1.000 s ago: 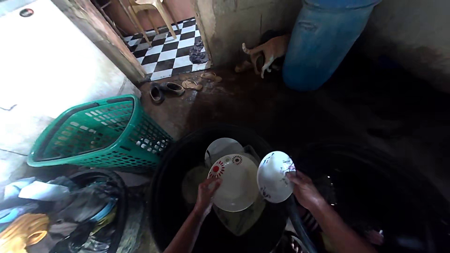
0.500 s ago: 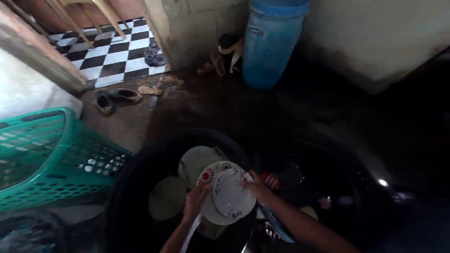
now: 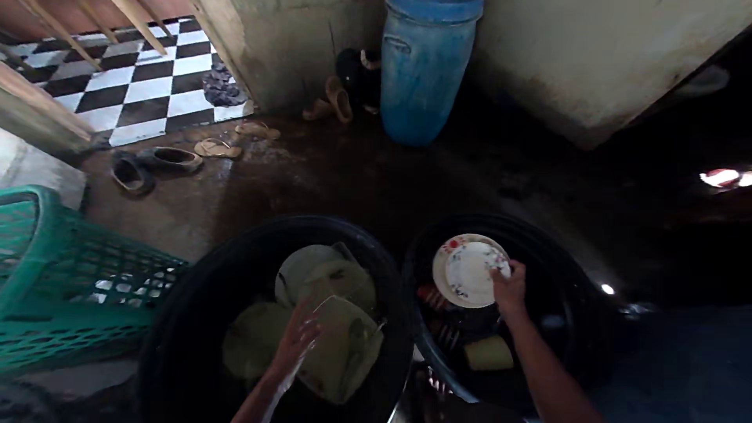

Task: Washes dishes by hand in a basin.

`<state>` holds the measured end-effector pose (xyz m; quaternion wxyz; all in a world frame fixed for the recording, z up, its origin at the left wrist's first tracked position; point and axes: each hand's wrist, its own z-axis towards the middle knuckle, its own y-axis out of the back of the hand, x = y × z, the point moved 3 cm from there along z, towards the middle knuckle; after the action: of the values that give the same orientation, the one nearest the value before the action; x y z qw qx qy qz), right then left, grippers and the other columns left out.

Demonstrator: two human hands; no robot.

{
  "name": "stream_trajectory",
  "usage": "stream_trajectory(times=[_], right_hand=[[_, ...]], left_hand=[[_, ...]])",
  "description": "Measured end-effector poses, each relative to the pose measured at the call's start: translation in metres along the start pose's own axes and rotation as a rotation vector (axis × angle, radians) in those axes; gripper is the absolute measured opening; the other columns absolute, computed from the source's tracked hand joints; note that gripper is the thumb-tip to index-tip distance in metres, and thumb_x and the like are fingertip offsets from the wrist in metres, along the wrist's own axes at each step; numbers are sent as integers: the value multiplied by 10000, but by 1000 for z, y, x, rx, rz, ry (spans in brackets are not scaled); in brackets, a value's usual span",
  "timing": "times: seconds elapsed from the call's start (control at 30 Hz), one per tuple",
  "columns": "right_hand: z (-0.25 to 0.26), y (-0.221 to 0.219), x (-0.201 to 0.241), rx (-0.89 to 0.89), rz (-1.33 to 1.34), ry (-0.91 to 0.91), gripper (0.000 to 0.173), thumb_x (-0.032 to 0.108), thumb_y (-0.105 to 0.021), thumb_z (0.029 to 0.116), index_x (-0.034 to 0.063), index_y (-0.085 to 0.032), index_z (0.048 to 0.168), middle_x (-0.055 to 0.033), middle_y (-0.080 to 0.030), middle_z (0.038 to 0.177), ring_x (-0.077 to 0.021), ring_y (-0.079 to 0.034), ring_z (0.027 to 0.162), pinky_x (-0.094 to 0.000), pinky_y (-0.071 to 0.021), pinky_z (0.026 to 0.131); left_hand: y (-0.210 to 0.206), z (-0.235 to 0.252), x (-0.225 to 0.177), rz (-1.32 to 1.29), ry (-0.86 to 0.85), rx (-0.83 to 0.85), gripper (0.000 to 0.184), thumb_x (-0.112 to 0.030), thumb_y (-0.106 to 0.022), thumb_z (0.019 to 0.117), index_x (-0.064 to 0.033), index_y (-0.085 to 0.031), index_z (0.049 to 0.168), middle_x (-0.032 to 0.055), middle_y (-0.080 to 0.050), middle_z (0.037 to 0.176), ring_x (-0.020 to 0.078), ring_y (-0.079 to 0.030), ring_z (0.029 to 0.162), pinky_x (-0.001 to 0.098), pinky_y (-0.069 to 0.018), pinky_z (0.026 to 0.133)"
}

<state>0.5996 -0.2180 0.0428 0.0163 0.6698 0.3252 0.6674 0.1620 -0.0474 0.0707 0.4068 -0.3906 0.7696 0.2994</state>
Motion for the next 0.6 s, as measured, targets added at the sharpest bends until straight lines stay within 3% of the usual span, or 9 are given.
stream_trajectory(times=[0.07, 0.2, 0.3, 0.37, 0.43, 0.53, 0.6], right_hand=[[12, 5, -34, -104, -27, -128, 572, 3, -611, 975, -75, -352, 1479, -329, -508, 1413, -393, -573, 1259, -496, -496, 1035], [12, 10, -82, -283, -38, -368, 716, -5, -624, 963, -22, -251, 1573, -305, -423, 1534, -406, -490, 1384, -503, -439, 1119], [-4, 11, -106, -330, -123, -501, 733, 128, -625, 997, -46, -220, 1583, -299, -428, 1538, -404, -483, 1398, -506, -415, 1146], [-12, 10, -122, -279, -225, -554, 691, 206, -604, 1022, -90, -272, 1550, -315, -450, 1509, -418, -489, 1385, -525, -411, 1143], [-17, 9, -135, -155, -393, -556, 561, 181, -569, 1034, -118, -399, 1478, -324, -465, 1492, -426, -463, 1406, -537, -386, 1158], [-29, 8, -120, -6, -562, -648, 457, 118, -518, 1040, -89, -463, 1443, -262, -483, 1506, -345, -455, 1425, -441, -364, 1175], [-25, 9, -150, 116, -819, -443, 404, 106, -595, 1004, -100, -560, 1350, -313, -552, 1414, -437, -512, 1360, -553, -416, 1130]], left_hand=[[7, -1, 14, 52, 70, -23, 734, -98, -566, 986, -91, -176, 1608, 210, -559, 1357, 264, -612, 1105, 393, -530, 849], [16, -7, 34, 87, 222, -33, 646, -79, -585, 1014, -77, -276, 1581, 258, -567, 1349, 321, -619, 1135, 460, -528, 903], [24, -10, 43, 143, 281, -36, 581, -88, -583, 1028, -43, -336, 1552, 272, -556, 1367, 321, -610, 1141, 453, -515, 921], [32, -15, 49, 158, 315, -55, 540, -96, -578, 1038, -31, -375, 1534, 273, -555, 1381, 343, -597, 1192, 474, -504, 963], [40, -18, 57, 169, 347, -73, 504, -101, -560, 1048, -21, -401, 1519, 275, -551, 1381, 358, -584, 1211, 490, -496, 978], [49, -27, 59, 149, 390, -117, 454, -127, -553, 1057, -3, -450, 1482, 269, -544, 1389, 362, -570, 1219, 502, -484, 998], [55, -29, 66, 159, 409, -129, 421, -139, -560, 1058, 2, -485, 1447, 253, -556, 1382, 353, -572, 1222, 498, -484, 1004]])
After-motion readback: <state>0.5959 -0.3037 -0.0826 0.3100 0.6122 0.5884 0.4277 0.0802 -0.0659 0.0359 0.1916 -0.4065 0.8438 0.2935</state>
